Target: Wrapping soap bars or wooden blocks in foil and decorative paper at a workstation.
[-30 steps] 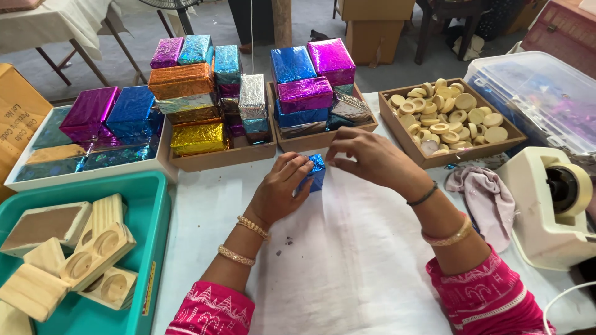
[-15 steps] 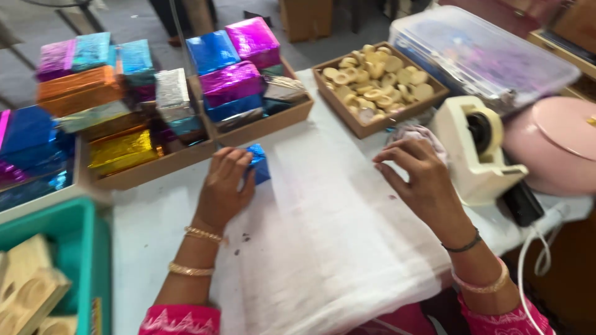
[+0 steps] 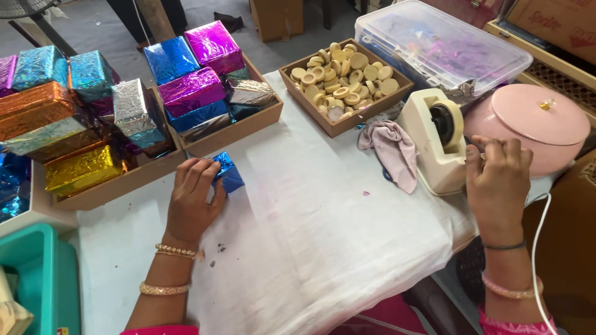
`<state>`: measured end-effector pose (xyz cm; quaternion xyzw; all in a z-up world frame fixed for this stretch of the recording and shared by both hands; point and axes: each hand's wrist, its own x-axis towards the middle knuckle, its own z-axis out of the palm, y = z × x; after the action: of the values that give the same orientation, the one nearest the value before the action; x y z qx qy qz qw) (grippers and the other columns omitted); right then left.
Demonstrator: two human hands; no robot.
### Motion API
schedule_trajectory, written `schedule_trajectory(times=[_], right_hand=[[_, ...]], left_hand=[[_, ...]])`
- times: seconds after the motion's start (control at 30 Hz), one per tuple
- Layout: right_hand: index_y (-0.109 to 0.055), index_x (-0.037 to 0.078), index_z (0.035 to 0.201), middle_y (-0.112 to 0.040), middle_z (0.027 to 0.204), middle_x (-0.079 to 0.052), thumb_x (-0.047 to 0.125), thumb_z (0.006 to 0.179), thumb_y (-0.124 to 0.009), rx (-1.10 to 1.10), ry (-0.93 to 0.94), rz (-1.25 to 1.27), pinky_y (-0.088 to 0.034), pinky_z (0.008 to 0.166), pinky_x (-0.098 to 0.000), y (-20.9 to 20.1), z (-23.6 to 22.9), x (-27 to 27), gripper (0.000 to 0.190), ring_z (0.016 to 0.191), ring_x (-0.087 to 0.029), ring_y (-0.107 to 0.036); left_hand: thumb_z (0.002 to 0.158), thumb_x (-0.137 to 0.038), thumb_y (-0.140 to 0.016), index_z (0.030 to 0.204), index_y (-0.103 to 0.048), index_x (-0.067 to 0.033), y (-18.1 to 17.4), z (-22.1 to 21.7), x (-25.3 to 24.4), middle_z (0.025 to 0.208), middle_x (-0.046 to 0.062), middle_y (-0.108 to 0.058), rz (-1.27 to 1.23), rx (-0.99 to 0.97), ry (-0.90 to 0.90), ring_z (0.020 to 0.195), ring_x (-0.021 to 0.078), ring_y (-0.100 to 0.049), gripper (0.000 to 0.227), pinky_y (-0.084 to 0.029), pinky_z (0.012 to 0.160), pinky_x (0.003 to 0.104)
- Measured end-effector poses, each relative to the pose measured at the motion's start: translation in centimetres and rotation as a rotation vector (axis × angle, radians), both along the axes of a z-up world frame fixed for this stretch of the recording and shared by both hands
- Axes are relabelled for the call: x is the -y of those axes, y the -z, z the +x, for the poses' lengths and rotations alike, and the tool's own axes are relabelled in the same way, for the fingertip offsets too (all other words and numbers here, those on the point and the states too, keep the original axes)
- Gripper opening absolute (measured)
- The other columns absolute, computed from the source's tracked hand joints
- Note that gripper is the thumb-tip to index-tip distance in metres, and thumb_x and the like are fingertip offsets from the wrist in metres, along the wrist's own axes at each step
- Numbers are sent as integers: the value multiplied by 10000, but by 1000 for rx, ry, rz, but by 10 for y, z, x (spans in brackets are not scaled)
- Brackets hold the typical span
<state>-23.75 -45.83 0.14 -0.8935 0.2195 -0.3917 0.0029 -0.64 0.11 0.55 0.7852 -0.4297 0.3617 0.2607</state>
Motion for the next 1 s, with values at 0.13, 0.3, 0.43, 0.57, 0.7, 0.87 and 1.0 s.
schedule_trajectory(times=[0.13, 0.3, 0.43, 0.57, 0.7, 0.87, 1.0], right_hand=[[-745, 47, 1066, -640, 1047, -146, 307, 1173, -651, -80, 52, 1, -505, 934, -485, 4, 3, 27, 296, 1038, -358, -597], [-792, 50, 949, -629, 925, -157, 319, 1086, -692, -71, -7, 151, -489, 842, -490, -9, 6, 27, 318, 971, -360, -605], [-768, 16, 957, -621, 907, -137, 312, 1050, -751, -9, -95, 201, -489, 857, -465, -3, 6, 33, 311, 972, -325, -592], [-761, 15, 967, -595, 912, -118, 254, 1011, -790, 75, -169, 274, -482, 831, -418, 5, 5, 38, 244, 949, -272, -572], [-738, 20, 1034, -585, 930, -99, 190, 1056, -747, 155, -184, 445, -474, 737, -349, -3, 1, 22, 172, 815, -212, -555], [-675, -18, 1020, -648, 915, -102, 160, 1102, -718, 172, -210, 440, -473, 740, -319, -4, -1, 8, 200, 816, -187, -579], [-609, -33, 1076, -692, 939, -100, 147, 1158, -670, 246, -250, 493, -505, 787, -271, -2, 0, 8, 206, 860, -127, -635]], left_hand=[[842, 4, -732, 1194, -657, -9, 1, 0, 0, 1200, 135, -646, -1, -6, -3, 1187, 358, -605, 361, -536, 1007, 438], [842, -2, -739, 1188, -657, -11, 3, 2, 0, 1202, 132, -650, -1, 9, -9, 1184, 354, -604, 356, -538, 1005, 437], [839, 1, -739, 1183, -663, -11, 2, 0, 0, 1201, 127, -652, 0, 2, -14, 1179, 349, -606, 353, -537, 1003, 435], [839, 8, -736, 1178, -668, -12, 2, 0, 0, 1202, 121, -652, -7, -5, -16, 1187, 343, -608, 346, -541, 1007, 421], [836, 8, -735, 1174, -669, -14, 3, 0, 0, 1204, 120, -653, -4, 1, -23, 1186, 341, -608, 345, -541, 1009, 423], [836, 8, -732, 1175, -668, -13, 3, 0, 0, 1204, 120, -650, -5, 1, -23, 1185, 343, -607, 346, -541, 1007, 426], [842, 8, -730, 1181, -666, -11, 4, 1, 0, 1206, 120, -646, -9, 1, -18, 1185, 344, -604, 346, -540, 1007, 431]])
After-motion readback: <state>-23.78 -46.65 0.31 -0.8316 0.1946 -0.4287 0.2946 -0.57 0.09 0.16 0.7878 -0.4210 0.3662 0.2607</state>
